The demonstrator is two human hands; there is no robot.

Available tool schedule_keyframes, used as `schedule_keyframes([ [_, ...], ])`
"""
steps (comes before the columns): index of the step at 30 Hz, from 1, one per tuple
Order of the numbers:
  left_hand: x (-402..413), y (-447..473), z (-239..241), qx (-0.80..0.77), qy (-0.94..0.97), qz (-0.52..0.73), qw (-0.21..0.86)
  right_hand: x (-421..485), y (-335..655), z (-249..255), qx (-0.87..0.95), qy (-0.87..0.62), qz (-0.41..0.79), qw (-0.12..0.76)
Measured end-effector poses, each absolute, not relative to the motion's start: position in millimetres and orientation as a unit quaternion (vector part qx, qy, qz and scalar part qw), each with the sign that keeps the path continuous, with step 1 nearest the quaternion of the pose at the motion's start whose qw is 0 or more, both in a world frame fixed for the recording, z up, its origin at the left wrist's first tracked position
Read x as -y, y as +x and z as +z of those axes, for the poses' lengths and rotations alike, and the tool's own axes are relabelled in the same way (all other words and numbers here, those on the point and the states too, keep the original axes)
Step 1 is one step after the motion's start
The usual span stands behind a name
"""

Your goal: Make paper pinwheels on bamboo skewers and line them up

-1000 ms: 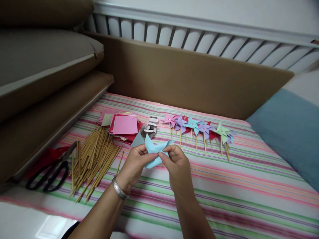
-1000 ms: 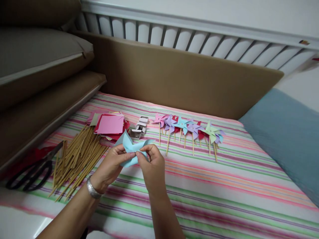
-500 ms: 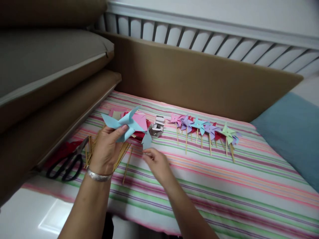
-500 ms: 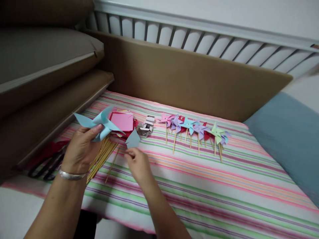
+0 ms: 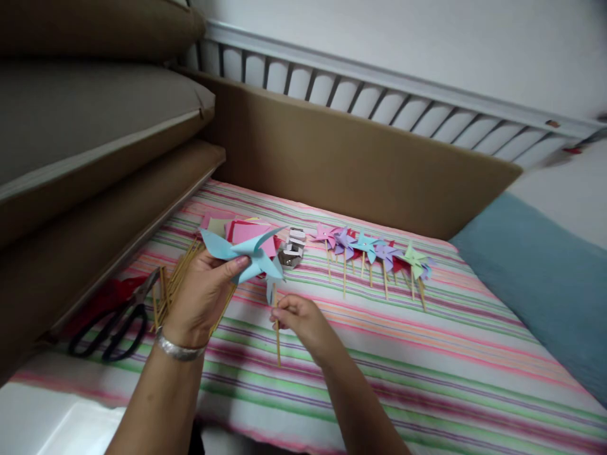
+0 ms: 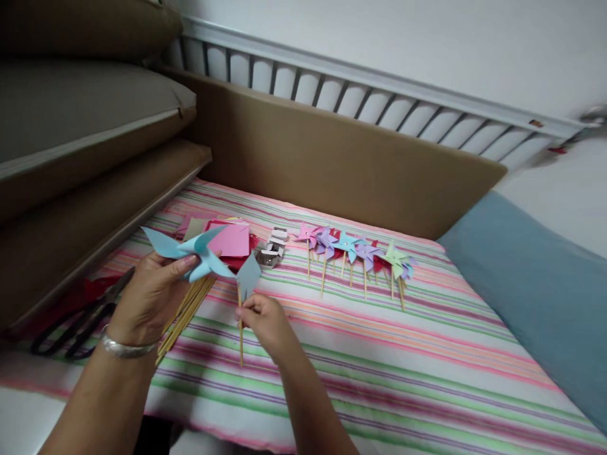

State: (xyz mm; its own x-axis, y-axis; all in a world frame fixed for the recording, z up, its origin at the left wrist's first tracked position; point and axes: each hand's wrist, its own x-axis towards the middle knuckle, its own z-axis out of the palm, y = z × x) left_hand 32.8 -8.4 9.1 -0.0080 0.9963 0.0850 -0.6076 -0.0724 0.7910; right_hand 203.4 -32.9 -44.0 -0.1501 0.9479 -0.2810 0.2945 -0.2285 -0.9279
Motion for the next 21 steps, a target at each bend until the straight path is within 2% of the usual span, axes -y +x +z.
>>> schedule_keyframes([
  [3, 11.4, 47.5, 1.9, -0.299, 0.405, 0.577, 0.643, 37.7, 238.4, -30.7, 0.453, -0.512, 0.580, 0.443],
  [7, 11.4, 73.9, -6.9, -0.280, 0.527, 0.454, 0.661, 35.6, 261.7, -25.1, 0.403, -0.476, 0.576, 0.528],
  [11, 9.2, 97.6, -8.2, -0.268, 0.615, 0.421, 0.610, 34.1, 271.8, -24.0, 0.403, -0.470, 0.575, 0.534],
  [21, 7.6, 110.7, -16.3, -0.268, 0.705, 0.482, 0.445, 33.9, 277.9, -19.0, 0.456, -0.495, 0.507, 0.539],
])
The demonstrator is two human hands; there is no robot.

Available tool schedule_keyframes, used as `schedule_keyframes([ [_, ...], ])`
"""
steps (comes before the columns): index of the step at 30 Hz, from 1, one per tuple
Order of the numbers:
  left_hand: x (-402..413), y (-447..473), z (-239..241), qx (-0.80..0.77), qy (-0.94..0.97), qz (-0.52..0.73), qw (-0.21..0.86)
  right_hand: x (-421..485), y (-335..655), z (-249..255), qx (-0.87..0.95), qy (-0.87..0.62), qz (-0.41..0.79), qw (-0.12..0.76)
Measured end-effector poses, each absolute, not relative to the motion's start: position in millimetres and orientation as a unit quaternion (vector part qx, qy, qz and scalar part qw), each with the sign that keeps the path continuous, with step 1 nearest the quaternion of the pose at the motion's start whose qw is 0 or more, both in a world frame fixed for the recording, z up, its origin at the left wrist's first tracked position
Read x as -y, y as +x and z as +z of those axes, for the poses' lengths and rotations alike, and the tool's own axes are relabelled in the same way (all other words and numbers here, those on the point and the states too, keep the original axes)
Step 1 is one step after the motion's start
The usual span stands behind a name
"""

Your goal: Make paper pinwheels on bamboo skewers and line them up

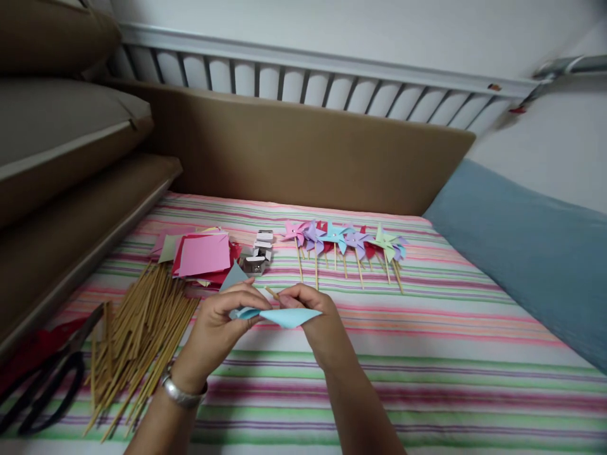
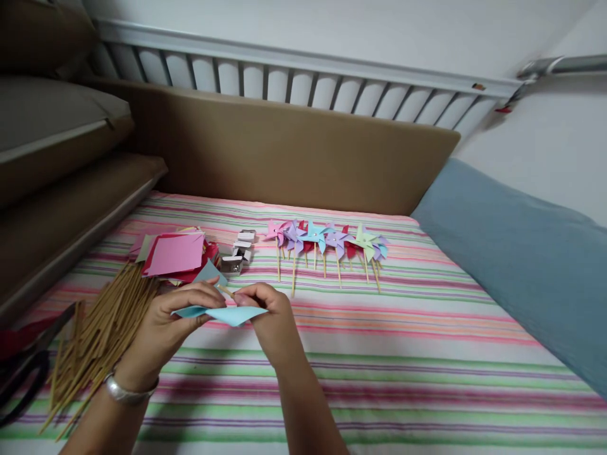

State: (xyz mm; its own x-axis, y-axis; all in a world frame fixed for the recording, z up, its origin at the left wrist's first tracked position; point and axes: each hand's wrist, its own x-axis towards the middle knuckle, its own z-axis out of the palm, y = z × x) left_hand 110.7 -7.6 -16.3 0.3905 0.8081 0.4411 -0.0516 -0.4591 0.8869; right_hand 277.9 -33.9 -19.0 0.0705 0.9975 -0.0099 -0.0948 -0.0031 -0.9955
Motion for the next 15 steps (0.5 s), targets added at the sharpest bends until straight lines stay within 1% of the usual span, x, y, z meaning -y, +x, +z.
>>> schedule_keyframes([
  [9, 13.7, 108.8, -9.5, -0.307, 0.695, 0.534, 0.371, 39.0, 266.8, -8.2, 0.470, -0.504, 0.491, 0.533],
  [15, 13.2, 106.1, -10.7, -0.308, 0.696, 0.546, 0.350, 40.1, 262.3, -7.8, 0.482, -0.504, 0.476, 0.536],
])
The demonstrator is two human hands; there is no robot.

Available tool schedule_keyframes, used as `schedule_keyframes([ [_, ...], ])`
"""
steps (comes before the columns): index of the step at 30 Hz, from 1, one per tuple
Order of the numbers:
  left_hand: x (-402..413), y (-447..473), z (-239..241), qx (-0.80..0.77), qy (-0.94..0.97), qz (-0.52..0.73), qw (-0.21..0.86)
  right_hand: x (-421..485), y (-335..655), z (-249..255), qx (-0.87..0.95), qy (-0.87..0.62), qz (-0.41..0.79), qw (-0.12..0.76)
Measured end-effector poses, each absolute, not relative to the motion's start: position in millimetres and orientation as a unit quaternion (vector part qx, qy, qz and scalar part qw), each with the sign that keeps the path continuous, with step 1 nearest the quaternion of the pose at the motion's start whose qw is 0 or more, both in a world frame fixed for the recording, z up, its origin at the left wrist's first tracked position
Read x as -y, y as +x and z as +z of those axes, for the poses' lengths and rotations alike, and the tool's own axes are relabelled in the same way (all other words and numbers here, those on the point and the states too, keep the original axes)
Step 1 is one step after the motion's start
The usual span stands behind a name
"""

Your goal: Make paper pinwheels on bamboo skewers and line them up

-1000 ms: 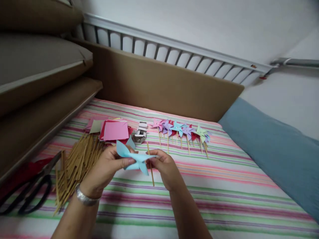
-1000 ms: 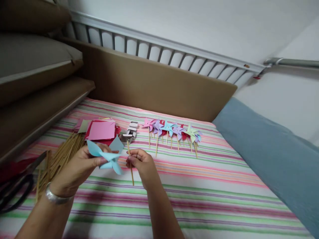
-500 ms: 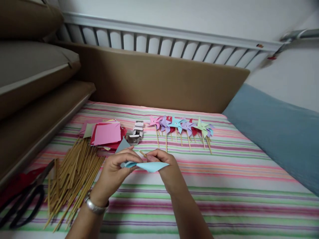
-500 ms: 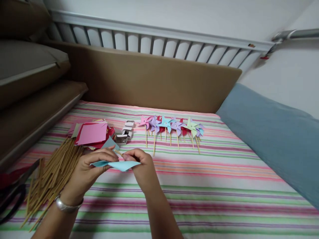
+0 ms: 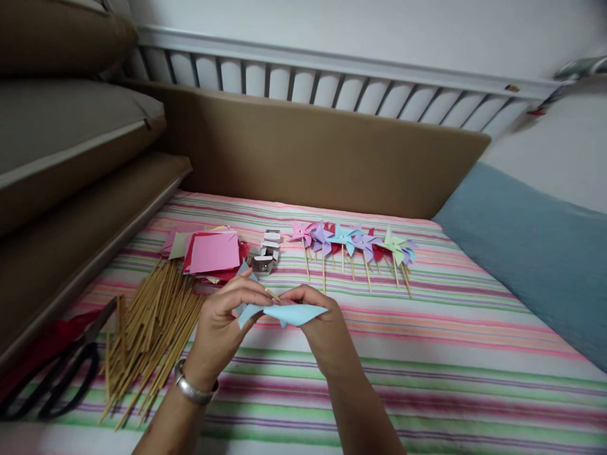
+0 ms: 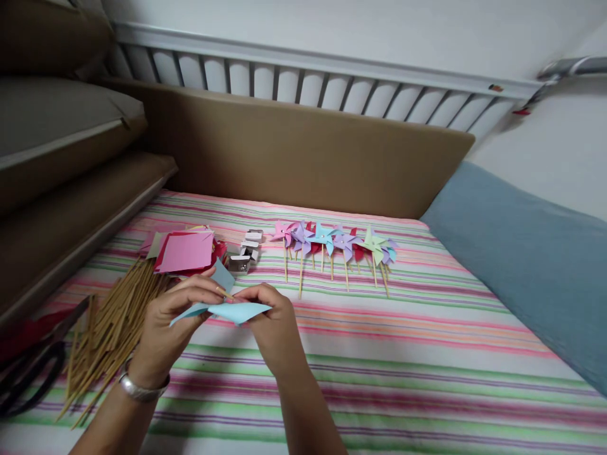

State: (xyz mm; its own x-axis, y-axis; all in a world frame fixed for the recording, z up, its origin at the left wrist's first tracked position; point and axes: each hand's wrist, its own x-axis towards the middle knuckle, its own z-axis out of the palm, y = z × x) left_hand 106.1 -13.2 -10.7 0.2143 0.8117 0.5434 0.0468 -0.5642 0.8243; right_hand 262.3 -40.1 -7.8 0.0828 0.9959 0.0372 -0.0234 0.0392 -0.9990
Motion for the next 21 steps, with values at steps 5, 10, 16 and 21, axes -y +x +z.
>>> schedule_keyframes([
  [5, 14.0, 106.2, -12.7, -0.304, 0.693, 0.548, 0.358, 40.5, 262.2, -9.3, 0.484, -0.494, 0.482, 0.539],
  [10, 14.3, 106.7, -13.9, -0.320, 0.689, 0.539, 0.365, 39.6, 261.3, -10.6, 0.482, -0.488, 0.483, 0.544],
  [16, 14.2, 107.6, -12.8, -0.324, 0.685, 0.539, 0.368, 40.7, 261.0, -9.0, 0.484, -0.488, 0.482, 0.543],
  [21, 14.0, 107.1, -12.5, -0.332, 0.676, 0.540, 0.376, 40.5, 261.4, -9.7, 0.490, -0.490, 0.473, 0.544],
])
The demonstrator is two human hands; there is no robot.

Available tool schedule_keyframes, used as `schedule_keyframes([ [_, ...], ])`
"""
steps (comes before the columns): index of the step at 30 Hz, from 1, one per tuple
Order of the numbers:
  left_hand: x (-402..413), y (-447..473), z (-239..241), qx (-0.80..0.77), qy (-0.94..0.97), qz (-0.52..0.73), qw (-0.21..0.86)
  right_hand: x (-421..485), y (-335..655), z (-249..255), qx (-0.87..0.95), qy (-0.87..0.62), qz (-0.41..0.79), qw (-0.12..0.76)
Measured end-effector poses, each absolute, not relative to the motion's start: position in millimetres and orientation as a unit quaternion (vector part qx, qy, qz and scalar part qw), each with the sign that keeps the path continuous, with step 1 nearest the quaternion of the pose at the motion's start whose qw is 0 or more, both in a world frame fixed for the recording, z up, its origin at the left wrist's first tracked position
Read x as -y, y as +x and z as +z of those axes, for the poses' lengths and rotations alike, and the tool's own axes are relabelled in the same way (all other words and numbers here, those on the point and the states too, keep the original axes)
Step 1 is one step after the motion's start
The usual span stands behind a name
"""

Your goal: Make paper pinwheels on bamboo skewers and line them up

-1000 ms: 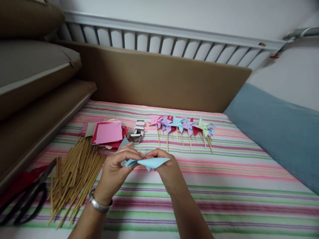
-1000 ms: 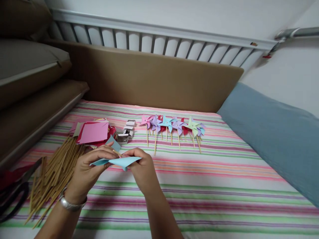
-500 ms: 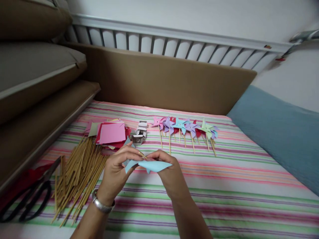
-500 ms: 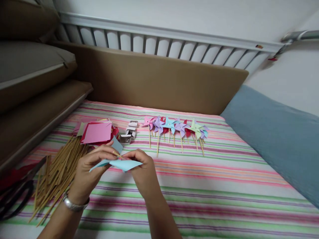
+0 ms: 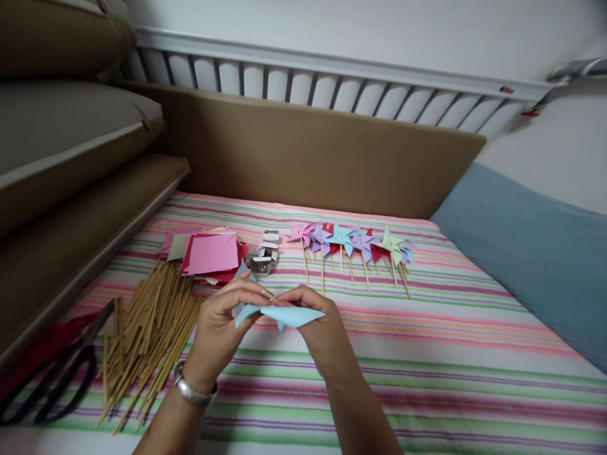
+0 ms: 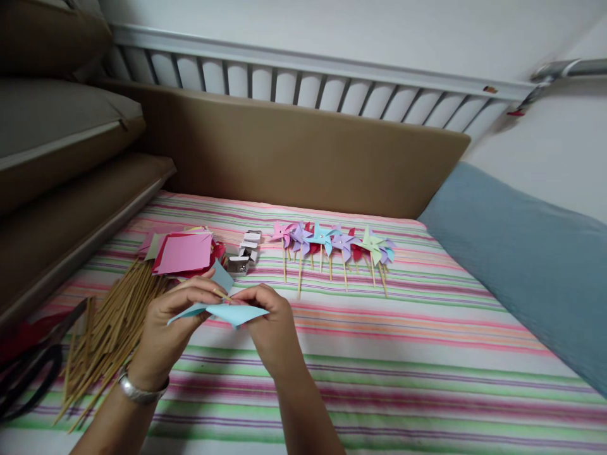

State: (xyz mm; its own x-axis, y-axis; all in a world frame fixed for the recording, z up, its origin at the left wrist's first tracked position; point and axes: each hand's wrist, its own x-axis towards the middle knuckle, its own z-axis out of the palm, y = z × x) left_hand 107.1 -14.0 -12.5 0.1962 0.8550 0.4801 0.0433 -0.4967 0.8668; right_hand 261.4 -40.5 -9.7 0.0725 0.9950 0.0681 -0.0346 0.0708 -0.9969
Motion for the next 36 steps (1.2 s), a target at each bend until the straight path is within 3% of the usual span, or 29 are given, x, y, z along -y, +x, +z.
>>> schedule_keyframes([
  [22, 11.8, 112.7, -20.6, -0.324, 0.563, 0.597, 0.470, 40.2, 261.1, -14.6, 0.537, -0.499, 0.413, 0.540],
  [36, 12.5, 105.3, -19.9, -0.293, 0.638, 0.585, 0.406, 40.9, 263.6, -11.3, 0.586, -0.457, 0.346, 0.573],
])
